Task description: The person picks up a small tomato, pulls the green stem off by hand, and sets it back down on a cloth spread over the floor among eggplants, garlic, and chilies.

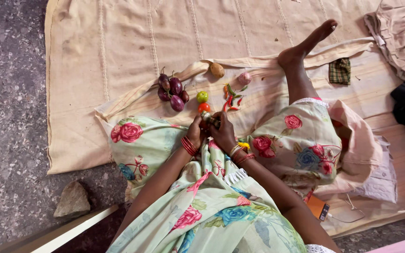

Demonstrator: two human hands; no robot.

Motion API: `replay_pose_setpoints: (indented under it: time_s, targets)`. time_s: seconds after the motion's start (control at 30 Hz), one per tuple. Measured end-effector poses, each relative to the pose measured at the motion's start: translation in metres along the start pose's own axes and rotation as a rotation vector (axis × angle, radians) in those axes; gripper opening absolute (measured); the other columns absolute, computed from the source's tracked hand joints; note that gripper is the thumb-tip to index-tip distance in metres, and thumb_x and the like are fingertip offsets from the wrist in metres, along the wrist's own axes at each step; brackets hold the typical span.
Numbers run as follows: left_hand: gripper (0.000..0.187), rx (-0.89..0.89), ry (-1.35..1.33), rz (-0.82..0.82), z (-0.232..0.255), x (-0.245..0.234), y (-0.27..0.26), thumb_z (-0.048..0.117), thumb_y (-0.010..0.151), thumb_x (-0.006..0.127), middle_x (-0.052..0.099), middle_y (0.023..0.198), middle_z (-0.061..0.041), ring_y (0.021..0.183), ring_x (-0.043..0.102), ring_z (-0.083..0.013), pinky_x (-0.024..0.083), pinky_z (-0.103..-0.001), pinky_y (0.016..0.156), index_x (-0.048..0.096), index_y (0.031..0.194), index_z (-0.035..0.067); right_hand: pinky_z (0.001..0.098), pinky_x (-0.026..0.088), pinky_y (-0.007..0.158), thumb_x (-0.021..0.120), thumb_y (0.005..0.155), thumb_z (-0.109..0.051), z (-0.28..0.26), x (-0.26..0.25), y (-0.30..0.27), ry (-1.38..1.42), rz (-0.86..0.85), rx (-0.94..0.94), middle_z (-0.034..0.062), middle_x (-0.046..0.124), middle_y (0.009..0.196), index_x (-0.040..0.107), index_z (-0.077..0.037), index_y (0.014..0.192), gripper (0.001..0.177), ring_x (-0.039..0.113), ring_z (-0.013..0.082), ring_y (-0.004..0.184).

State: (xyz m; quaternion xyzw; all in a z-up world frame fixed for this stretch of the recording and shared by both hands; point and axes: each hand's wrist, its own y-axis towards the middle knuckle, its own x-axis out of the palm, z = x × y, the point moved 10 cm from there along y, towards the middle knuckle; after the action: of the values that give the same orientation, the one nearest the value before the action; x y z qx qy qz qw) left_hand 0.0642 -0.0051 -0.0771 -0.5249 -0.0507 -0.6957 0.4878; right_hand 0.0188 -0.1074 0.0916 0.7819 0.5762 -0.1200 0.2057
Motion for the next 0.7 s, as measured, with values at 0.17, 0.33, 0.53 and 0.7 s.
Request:
replay_pose_setpoints:
  time_s: [0.17, 0.33, 0.53, 0.7]
  targets:
    - [0.025, 0.094, 0.157, 0.088, 0.007, -0.012, 0.008, 0.017, 0.094, 0.076, 0.067, 0.102, 0.000, 0.091, 0.068, -0.0149, 0.058, -0.033, 0.079, 0.062, 0.115, 0.016, 0.0402, 0.058, 0.079, 0.077, 0.084, -0.015, 0.014, 0.015, 0.010, -0.124, -0.201, 0.062, 0.0159, 0.073, 0.099, 0.068, -0.009, 0.111, 0.030, 0.074, 0.0341, 0.088]
    - [0.033, 0.099, 0.280, 0.074, 0.029, -0.006, -0.002, 0.006, 0.087, 0.078, 0.069, 0.102, -0.004, 0.086, 0.070, -0.0163, 0.062, -0.033, 0.074, 0.061, 0.115, 0.012, 0.0418, 0.054, 0.090, 0.074, 0.093, -0.017, -0.015, -0.131, 0.031, -0.265, -0.006, -0.087, 0.0180, 0.071, 0.113, 0.066, -0.007, 0.124, 0.033, 0.069, 0.0353, 0.103]
    - [0.040, 0.103, 0.208, 0.181, 0.076, -0.003, -0.009, 0.006, 0.086, 0.074, 0.069, 0.100, -0.011, 0.075, 0.074, -0.0228, 0.065, -0.041, 0.061, 0.054, 0.120, 0.016, 0.0409, 0.048, 0.105, 0.060, 0.110, -0.019, 0.039, -0.331, 0.012, -0.237, 0.292, 0.069, 0.0157, 0.069, 0.131, 0.065, -0.007, 0.140, 0.033, 0.063, 0.0307, 0.124]
    - [0.042, 0.154, 0.241, 0.186, 0.088, -0.024, 0.012, 0.007, 0.090, 0.075, 0.068, 0.101, -0.010, 0.081, 0.073, -0.0215, 0.065, -0.038, 0.065, 0.055, 0.126, 0.013, 0.0425, 0.048, 0.104, 0.062, 0.105, -0.021, 0.177, -0.362, 0.050, -0.496, 0.306, 0.248, 0.0157, 0.069, 0.130, 0.065, -0.008, 0.137, 0.035, 0.063, 0.0311, 0.122]
